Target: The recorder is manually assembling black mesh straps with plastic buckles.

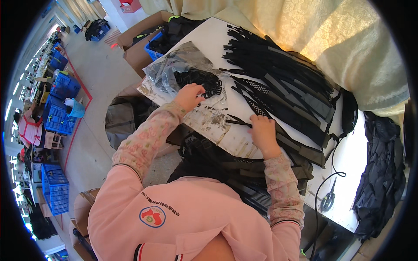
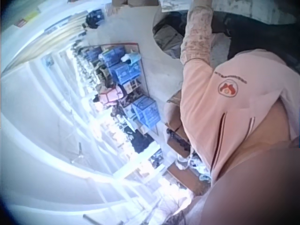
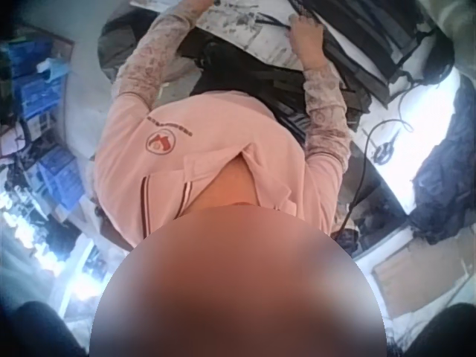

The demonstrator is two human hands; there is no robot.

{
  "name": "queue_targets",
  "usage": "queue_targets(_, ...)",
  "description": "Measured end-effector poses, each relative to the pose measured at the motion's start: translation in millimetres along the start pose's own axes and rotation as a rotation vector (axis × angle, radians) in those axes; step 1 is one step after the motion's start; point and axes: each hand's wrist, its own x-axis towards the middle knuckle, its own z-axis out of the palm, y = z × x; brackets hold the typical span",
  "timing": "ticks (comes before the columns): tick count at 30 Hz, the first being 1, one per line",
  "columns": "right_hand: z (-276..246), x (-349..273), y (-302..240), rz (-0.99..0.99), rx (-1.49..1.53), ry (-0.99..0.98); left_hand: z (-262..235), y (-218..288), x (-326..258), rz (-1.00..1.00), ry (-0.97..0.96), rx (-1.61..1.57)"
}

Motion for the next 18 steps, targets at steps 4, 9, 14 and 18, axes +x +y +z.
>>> queue_targets(4,20.1,9.9,-19.9,-0.107,0.087,0.142,16.8,0.9,23.2,0.045,-0.151,0.236)
queue_targets(9,40.3,18.4,-17.4,-0.201,0.039,0.186,20.9,2.8,30.7,0.052,-0.254,0.326)
queue_targets(14,28.5,16.3,-20.0,-0.104,0.27,0.195,13.0,4.9,26.5,0.083,-0.008,0.178)
queue_targets(18,-8.3,7.5,-20.4,-0.093,0.7,0.243,-16.8,58.9,12.2,-0.178,0.065,-0.592)
